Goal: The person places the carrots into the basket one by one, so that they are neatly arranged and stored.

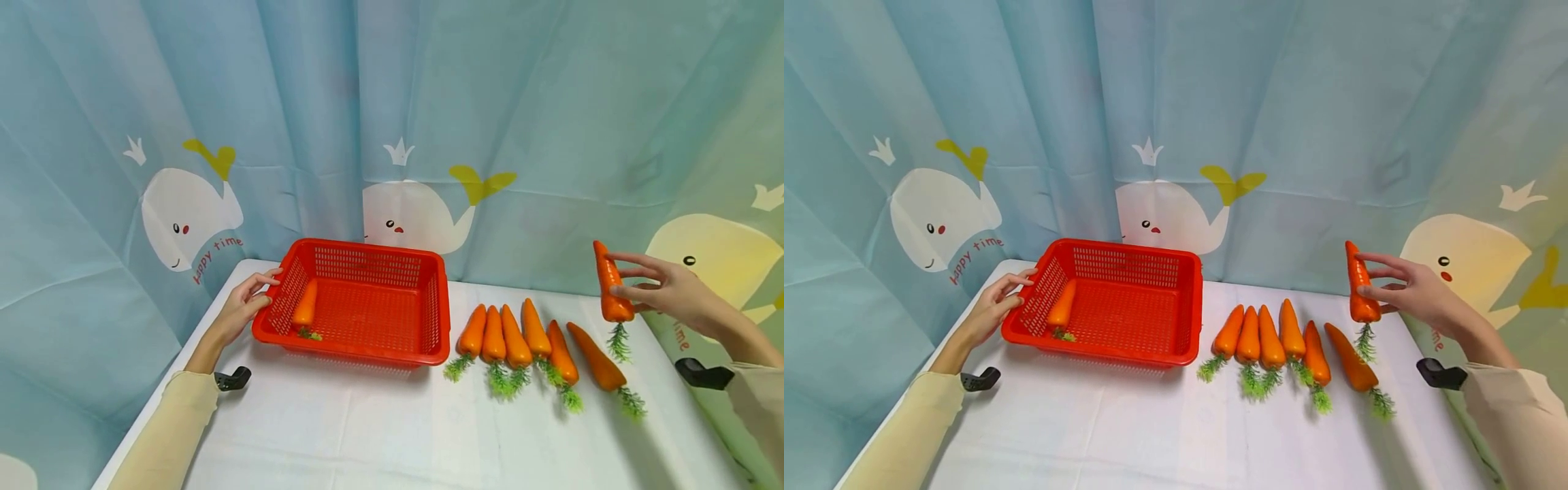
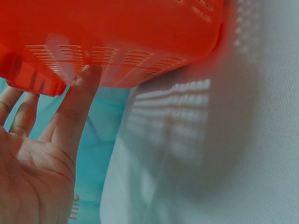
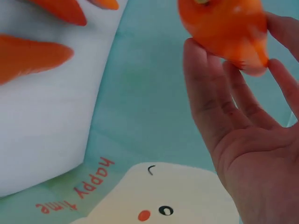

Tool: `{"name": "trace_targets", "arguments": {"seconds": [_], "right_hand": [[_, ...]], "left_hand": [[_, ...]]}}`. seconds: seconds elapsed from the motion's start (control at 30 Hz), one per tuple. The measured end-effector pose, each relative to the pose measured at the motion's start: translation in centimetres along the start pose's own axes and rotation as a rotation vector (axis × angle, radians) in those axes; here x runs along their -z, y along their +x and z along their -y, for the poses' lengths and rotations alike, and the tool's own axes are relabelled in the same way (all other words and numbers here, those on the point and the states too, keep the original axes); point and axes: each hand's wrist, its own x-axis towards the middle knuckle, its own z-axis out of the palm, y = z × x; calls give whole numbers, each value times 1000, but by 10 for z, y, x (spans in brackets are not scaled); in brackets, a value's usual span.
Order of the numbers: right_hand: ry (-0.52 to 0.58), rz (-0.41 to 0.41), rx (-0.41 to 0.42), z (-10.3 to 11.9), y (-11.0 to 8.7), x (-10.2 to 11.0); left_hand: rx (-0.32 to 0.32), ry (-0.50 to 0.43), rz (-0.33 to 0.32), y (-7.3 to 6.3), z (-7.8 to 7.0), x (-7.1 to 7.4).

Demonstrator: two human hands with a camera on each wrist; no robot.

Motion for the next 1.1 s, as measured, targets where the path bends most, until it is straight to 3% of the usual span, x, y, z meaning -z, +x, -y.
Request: {"name": "trace_targets", "arguments": {"seconds": [0.37, 0.6, 1.1], "right_hand": [[88, -13, 31, 14, 8, -8], [27, -14, 37, 27, 16, -18], [47, 115, 46, 81, 57, -54]], "left_hand": [[16, -12, -5, 0, 1, 0], [3, -14, 3, 1, 1, 1], [2, -22, 11, 1, 1, 1]]}}
